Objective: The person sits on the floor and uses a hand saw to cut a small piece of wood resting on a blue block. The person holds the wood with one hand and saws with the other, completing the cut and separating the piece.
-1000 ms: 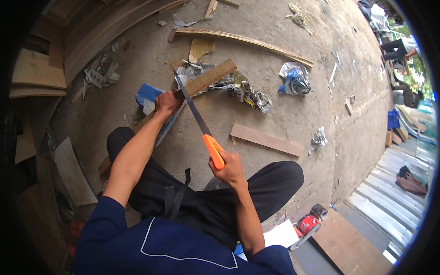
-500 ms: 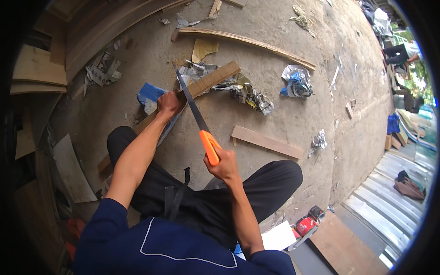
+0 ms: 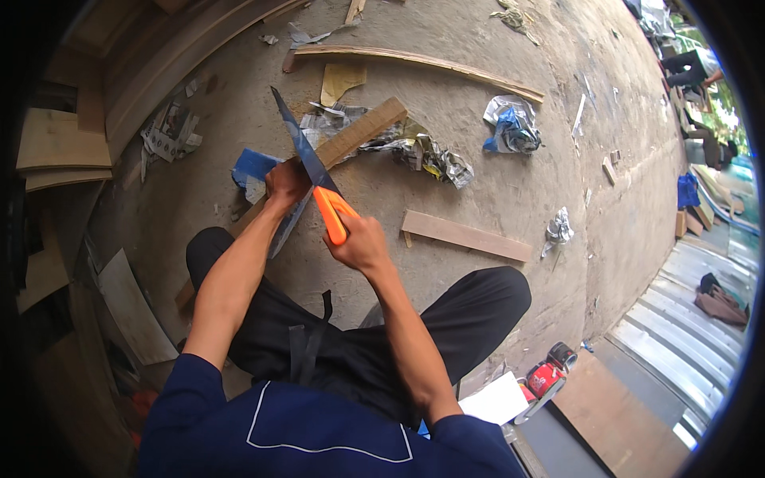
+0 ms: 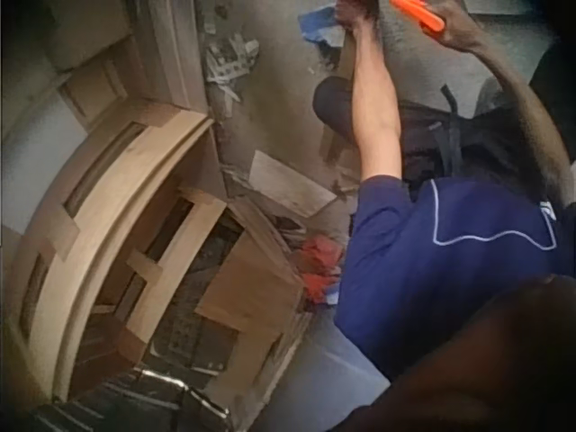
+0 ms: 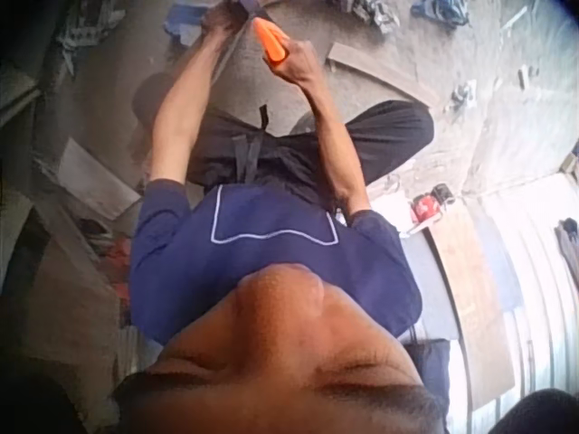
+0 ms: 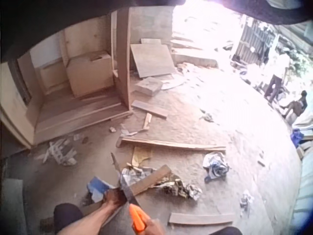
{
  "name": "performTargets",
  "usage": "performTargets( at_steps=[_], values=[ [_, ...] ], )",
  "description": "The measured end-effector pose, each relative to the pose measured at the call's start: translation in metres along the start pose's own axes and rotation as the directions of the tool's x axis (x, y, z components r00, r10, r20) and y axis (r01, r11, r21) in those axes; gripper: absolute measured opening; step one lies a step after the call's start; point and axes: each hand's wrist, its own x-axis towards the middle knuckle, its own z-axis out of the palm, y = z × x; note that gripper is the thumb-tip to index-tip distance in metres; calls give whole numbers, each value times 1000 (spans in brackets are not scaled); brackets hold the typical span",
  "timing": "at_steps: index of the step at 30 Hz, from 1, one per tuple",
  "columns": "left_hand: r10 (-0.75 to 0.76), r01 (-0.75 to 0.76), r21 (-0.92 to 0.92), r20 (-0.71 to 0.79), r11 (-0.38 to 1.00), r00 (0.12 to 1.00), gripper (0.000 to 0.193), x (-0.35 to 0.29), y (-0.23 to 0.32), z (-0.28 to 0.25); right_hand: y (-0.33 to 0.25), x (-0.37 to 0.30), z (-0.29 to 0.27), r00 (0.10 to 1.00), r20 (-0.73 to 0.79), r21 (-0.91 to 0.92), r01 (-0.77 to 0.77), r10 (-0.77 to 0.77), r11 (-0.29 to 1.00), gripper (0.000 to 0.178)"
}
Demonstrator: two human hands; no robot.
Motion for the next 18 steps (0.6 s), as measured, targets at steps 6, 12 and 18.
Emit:
performTargets(
  at_steps=[6,12,18],
  values=[
    [-45,42,45,74,998,996,61,-5,1,-16,-4,-69,-37,1000,5,223,-31,30,974,14],
    [-55,58,-91,29,994,998,59,-6,10,-12,4,8,2,998,-43,8,43,-42,999,12],
    [-33,32,10,50,999,998,62,-5,-2,-10,7,-66,-28,1000,-9,142,-9,11,990,10]
  ],
)
